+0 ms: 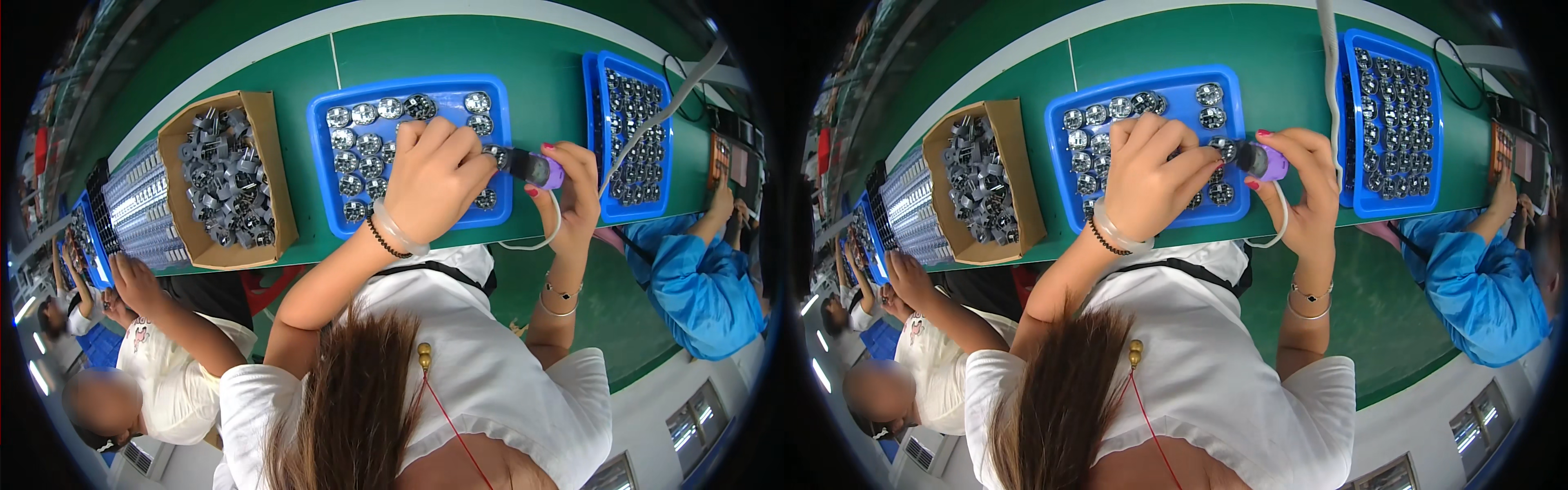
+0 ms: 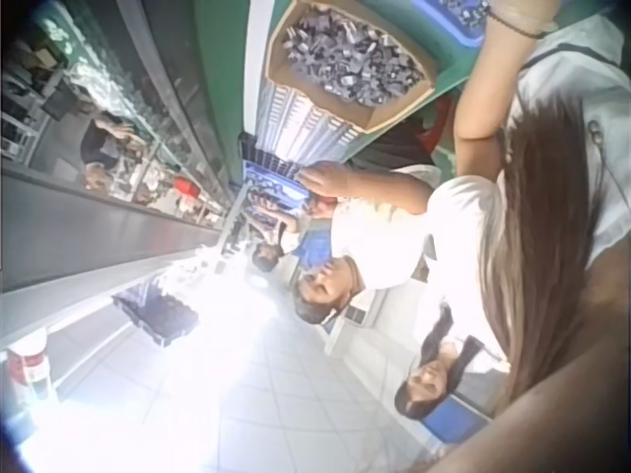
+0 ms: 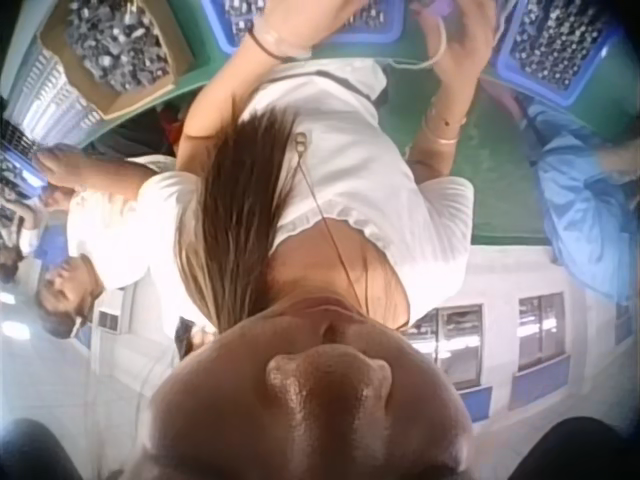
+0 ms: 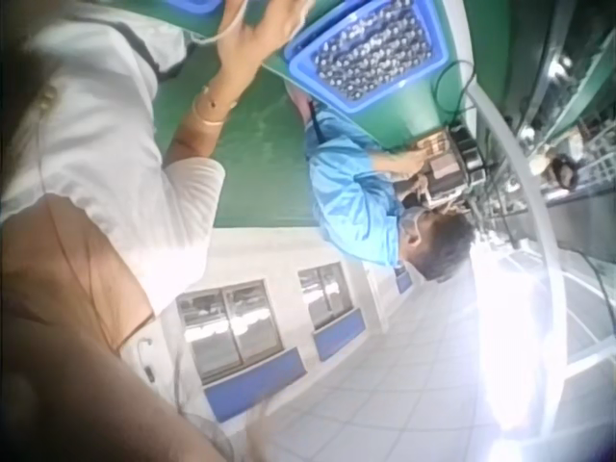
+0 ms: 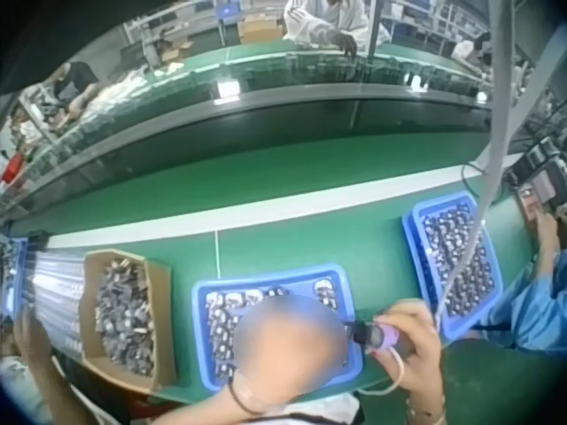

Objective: The worker is assembling and testing small electronic components on a circuit board at a manual assembly station.

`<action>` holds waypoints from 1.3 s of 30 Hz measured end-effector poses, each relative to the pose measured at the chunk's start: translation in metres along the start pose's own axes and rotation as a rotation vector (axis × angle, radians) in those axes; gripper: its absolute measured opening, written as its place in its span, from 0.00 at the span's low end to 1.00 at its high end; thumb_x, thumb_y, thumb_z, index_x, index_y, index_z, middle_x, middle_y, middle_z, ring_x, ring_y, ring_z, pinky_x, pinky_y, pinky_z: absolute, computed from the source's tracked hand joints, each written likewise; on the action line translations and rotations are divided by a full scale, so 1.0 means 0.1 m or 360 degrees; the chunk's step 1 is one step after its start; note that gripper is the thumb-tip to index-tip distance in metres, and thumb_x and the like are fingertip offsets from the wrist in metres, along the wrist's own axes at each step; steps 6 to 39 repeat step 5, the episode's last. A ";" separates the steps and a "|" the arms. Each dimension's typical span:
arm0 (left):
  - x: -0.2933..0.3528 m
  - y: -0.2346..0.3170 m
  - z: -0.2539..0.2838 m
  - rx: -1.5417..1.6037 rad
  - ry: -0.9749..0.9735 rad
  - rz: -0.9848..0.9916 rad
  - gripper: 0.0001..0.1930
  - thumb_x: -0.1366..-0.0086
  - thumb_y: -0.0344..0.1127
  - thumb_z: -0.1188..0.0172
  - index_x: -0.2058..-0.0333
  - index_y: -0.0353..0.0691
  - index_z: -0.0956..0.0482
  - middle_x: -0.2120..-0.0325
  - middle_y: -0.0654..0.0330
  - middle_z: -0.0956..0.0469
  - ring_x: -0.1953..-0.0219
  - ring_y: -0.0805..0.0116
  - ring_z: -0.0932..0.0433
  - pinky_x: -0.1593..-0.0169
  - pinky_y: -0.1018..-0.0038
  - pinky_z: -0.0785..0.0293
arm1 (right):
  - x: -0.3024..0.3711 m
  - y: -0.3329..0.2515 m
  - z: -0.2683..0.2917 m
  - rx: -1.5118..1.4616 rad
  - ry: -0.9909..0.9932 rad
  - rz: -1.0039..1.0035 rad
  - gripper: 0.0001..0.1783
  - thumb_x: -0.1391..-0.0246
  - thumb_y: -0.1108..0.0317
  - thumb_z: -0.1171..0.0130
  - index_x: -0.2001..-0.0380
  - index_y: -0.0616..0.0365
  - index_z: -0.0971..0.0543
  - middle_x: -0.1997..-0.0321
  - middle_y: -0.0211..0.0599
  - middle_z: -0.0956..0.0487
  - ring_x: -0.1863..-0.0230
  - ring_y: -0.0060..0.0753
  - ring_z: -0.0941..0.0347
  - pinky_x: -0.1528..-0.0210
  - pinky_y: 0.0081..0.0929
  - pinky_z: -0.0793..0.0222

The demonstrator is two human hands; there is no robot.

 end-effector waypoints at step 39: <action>-0.04 -0.02 0.08 0.0091 -0.0054 0.0035 0.08 0.53 0.38 0.34 0.72 0.49 0.20 0.73 0.69 0.31 0.65 0.67 0.33 0.58 0.68 0.42 | 0.01 0.02 0.04 -0.0030 -0.0167 0.0074 0.25 0.55 0.72 0.32 0.53 0.66 0.25 0.53 0.42 0.30 0.52 0.36 0.32 0.51 0.29 0.35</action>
Point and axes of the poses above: each hand's wrist, its own x-axis away from the middle knuckle, its own z-axis out of the back of the hand, y = z × x, the point moved 1 cm from there along -x, towards the middle knuckle
